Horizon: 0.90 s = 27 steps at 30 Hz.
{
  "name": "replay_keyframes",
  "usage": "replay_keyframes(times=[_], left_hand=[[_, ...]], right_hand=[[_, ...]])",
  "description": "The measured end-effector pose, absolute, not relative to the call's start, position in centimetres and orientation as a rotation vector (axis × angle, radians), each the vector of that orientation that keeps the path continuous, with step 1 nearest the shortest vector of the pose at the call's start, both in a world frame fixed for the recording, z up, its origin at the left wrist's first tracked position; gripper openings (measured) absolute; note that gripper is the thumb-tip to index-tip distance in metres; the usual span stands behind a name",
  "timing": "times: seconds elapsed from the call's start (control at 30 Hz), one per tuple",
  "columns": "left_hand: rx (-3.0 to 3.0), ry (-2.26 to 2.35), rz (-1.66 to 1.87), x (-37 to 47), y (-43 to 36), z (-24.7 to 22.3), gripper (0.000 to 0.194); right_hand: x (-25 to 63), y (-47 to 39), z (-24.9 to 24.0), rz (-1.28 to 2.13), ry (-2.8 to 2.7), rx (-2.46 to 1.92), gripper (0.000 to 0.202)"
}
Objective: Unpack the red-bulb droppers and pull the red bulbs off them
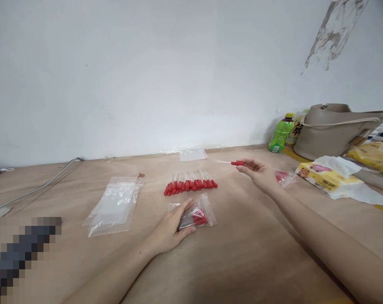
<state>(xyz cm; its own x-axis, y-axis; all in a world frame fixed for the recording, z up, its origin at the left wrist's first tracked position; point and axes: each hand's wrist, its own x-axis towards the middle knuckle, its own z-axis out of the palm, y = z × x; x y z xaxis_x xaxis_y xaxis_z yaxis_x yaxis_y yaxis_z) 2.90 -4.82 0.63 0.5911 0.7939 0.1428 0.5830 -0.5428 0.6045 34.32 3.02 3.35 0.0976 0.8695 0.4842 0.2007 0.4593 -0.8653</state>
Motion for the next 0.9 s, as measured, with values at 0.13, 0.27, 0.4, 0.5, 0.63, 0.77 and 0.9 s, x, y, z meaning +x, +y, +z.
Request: replay_keyframes(times=[0.13, 0.27, 0.4, 0.5, 0.63, 0.77, 0.9], left_hand=[[2.313, 1.091, 0.563, 2.9, -4.8, 0.5, 0.066], [2.321, 1.086, 0.573, 2.8, -4.7, 0.2, 0.067], [2.337, 1.081, 0.593, 2.8, -4.7, 0.0, 0.067], [2.346, 1.102, 0.583, 2.9, -4.7, 0.2, 0.066], [2.350, 1.116, 0.544, 2.9, -4.8, 0.5, 0.064], [2.352, 1.109, 0.553, 2.9, -4.8, 0.5, 0.062], [2.347, 1.101, 0.559, 2.9, -4.9, 0.6, 0.061]], right_hand=[[31.2, 3.9, 0.8, 0.433, -1.524, -1.080, 0.025], [29.4, 4.9, -1.5, 0.352, -1.615, -1.119, 0.023], [29.2, 5.1, -2.2, 0.384, -1.680, -1.129, 0.024], [29.2, 4.8, -2.2, 0.400, -1.746, -1.135, 0.023], [29.0, 4.4, -2.2, 0.399, -1.820, -1.146, 0.020], [28.7, 4.2, -2.3, 0.392, -1.852, -1.160, 0.022], [28.9, 4.1, -2.1, 0.330, -1.860, -1.223, 0.031]])
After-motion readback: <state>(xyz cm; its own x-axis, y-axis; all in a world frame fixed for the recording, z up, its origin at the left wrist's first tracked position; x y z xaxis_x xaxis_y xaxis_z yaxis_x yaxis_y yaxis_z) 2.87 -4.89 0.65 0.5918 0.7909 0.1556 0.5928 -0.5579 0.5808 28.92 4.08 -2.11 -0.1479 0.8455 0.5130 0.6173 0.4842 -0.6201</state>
